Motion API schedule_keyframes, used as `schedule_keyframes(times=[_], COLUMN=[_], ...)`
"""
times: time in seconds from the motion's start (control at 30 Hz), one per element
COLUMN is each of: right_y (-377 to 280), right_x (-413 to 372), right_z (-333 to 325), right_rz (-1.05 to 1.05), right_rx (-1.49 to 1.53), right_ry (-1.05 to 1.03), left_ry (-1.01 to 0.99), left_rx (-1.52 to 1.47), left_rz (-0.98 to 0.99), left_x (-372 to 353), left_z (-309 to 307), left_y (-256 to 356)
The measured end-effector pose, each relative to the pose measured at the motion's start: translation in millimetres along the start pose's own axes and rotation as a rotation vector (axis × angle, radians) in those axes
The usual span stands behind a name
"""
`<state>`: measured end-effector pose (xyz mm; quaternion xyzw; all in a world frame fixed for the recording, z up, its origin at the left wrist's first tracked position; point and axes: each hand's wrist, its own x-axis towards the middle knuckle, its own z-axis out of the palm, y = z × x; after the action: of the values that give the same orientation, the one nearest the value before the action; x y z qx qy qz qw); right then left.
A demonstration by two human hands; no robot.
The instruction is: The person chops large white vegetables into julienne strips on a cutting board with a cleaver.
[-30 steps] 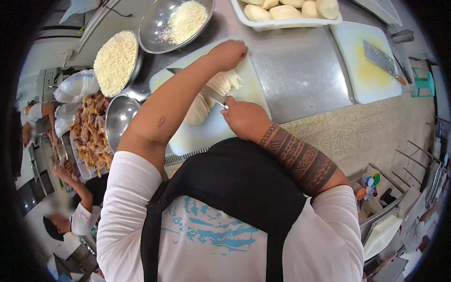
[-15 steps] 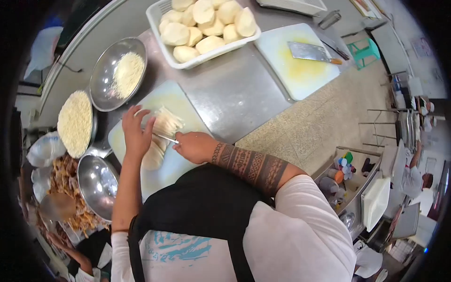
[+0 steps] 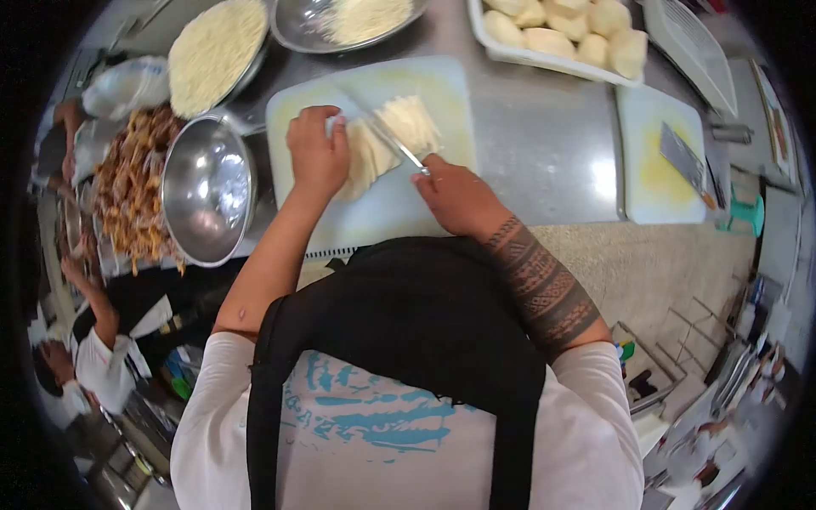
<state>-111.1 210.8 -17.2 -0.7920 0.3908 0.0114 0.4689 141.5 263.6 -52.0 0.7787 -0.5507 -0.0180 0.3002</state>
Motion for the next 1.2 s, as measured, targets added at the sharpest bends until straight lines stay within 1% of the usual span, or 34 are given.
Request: schedule_keyframes(times=[0.07, 0.1, 0.17, 0.2, 0.27, 0.33, 0.43, 0.57, 0.63, 0.73, 0.8, 0.87, 0.93, 0.97, 1.03, 1.1, 1.17, 1.2], right_y=[-1, -1, -4, -5, -7, -20, -46, -37, -40, -63, -43, -37, -47, -53, -69, -41, -41, -58], right_x=[1, 1, 1, 1, -1, -5, -21, -6, 7, -12, 0, 0, 5, -2, -14, 5, 9, 1], right_z=[1, 1, 4, 7, 8, 7, -2, 13, 12, -3, 16, 22, 12, 11, 3, 22, 20, 8], right_rz=[0.008, 0.015, 0.022, 0.026, 0.032, 0.016, -0.037, -0.019, 0.048, 0.011, 0.024, 0.042, 0.023, 0.029, -0.021, 0.009, 0.026, 0.023], right_rx=[-0.010, 0.003, 0.011, -0.002, -0.023, -0.122, -0.106, -0.118, -0.172, -0.175, -0.176, -0.179, -0.177, -0.169, -0.159, -0.188, -0.225, -0.214], right_ry=[-0.006, 0.009, 0.018, 0.024, 0.030, 0.056, 0.083, 0.094, 0.031, 0.057, 0.062, 0.068, 0.064, 0.060, 0.068, 0.060, 0.056, 0.047], left_ry=[-0.026, -0.020, -0.051, -0.016, -0.037, -0.058, -0.079, -0.092, -0.092, -0.100, -0.084, -0.078, -0.051, -0.056, -0.059, -0.062, -0.051, -0.044], left_rx=[0.101, 0.110, 0.136, 0.150, 0.171, 0.193, 0.200, 0.212, 0.222, 0.193, 0.195, 0.178, 0.170, 0.152, 0.135, 0.167, 0.157, 0.151], left_rz=[0.067, 0.050, 0.102, 0.131, 0.120, 0.110, 0.110, 0.106, 0.107, 0.101, 0.114, 0.114, 0.107, 0.103, 0.107, 0.127, 0.127, 0.123], left_x=[-15, -20, -27, -27, -28, -27, -28, -28, -26, -28, -27, -30, -25, -28, -27, -29, -30, -29], left_z=[7, 13, 27, 31, 34, 33, 32, 35, 34, 33, 36, 35, 37, 37, 38, 39, 40, 40], left_y=[-4, -3, -2, -1, -2, 0, -2, -4, -2, -3, -5, -4, -6, -6, -8, -9, -8, -9])
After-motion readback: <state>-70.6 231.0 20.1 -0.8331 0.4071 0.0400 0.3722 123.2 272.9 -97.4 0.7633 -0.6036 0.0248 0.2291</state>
